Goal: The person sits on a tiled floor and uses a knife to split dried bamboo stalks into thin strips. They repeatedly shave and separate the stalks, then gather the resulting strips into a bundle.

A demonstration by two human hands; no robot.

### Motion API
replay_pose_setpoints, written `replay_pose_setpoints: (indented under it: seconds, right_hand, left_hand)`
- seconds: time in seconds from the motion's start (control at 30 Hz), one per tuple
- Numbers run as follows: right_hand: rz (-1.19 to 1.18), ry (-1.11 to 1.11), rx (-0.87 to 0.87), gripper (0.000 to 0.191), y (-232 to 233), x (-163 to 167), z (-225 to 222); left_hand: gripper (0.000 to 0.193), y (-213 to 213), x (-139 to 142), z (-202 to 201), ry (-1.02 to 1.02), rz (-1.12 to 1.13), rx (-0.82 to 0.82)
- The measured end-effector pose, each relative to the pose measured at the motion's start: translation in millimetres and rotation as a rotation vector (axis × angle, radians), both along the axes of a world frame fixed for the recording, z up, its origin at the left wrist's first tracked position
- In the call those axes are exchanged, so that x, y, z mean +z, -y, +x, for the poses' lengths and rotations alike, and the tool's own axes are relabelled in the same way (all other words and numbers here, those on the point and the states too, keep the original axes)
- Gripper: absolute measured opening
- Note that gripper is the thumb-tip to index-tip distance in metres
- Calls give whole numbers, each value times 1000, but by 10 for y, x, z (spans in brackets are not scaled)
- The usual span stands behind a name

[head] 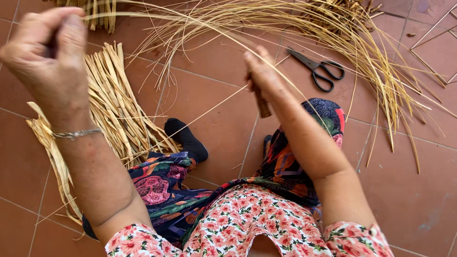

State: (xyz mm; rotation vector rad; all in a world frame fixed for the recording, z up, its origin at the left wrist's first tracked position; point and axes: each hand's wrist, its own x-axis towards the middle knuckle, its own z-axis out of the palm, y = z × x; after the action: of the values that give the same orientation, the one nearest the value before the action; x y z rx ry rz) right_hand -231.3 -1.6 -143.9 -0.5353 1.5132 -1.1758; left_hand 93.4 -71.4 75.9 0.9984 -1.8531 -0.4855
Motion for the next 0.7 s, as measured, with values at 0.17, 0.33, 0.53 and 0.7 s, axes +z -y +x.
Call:
replay_pose_setpoints:
  seconds: [0.17, 0.33, 0.53, 0.7]
  right_hand:
    - [-81, -128, -56, 82, -77, 234, -922]
    - [-84, -701, 27, 63, -373, 183, -1962]
    - [369, -1117, 302, 28, -687, -282, -3559]
    - [559, -921, 380, 27, -686, -460, -3941]
  left_hand:
    - [10, 503, -366, 269, 70, -181, 20]
    - [13, 840, -902, 135, 194, -209, 4]
    - [3, 1344, -1563, -399, -18, 233, 80]
    - [12, 1788, -2208, -841, 59, 205, -107]
